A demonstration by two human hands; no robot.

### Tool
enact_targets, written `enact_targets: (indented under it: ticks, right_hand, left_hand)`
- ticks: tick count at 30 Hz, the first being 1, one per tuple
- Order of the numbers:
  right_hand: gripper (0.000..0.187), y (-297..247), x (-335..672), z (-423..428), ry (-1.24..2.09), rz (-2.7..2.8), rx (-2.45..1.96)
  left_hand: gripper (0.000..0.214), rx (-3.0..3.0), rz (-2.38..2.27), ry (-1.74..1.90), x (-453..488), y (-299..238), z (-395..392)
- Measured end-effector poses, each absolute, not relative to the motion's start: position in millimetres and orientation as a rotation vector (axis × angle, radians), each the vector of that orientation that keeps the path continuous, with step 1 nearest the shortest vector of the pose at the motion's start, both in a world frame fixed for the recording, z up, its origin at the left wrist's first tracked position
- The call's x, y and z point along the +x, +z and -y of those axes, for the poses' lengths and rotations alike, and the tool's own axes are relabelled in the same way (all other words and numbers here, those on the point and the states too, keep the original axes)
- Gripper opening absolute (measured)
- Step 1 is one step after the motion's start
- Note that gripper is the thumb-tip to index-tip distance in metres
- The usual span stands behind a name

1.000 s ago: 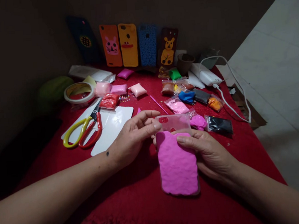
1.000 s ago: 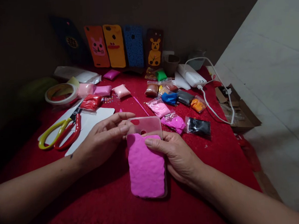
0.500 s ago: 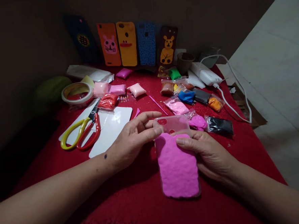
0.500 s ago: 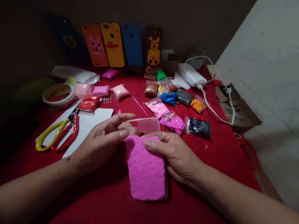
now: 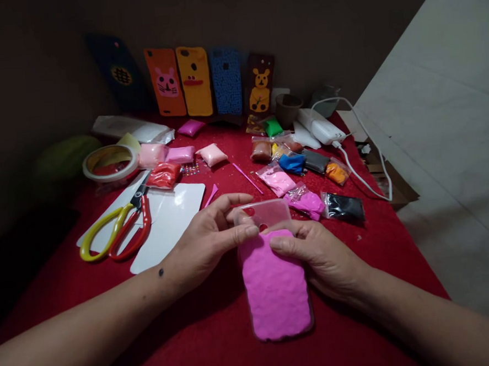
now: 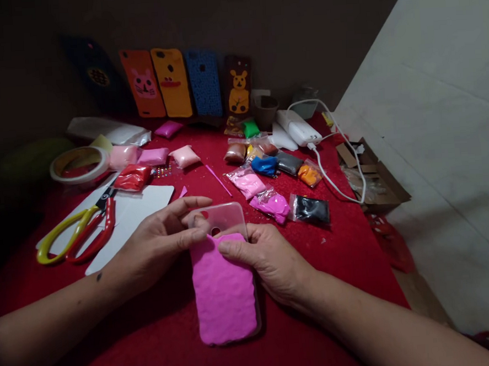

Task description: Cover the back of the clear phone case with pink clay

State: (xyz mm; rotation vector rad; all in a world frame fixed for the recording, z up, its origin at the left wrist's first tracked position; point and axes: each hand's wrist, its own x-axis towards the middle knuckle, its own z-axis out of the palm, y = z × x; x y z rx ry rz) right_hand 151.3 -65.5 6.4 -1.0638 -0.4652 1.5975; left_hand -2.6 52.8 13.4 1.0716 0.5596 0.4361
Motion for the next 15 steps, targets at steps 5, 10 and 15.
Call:
enact_targets:
  ticks: [5,10,15]
  right_hand:
    - [0.031,5,151,66,1.597,0.549,-1.106]
    - [0.026,12,168,68,1.044,0.927,-1.425]
    - [0.027,7,211,60,-0.143,1.569,-1.78]
  left_hand:
    - [0.042,1.077,-0.543,0.391,-2,11,-59]
    - [0.039,1.134,-0.595,0.387,-1,13,-64]
    - [0.037,1.228,-0.67,0.324,-1,14,-66]
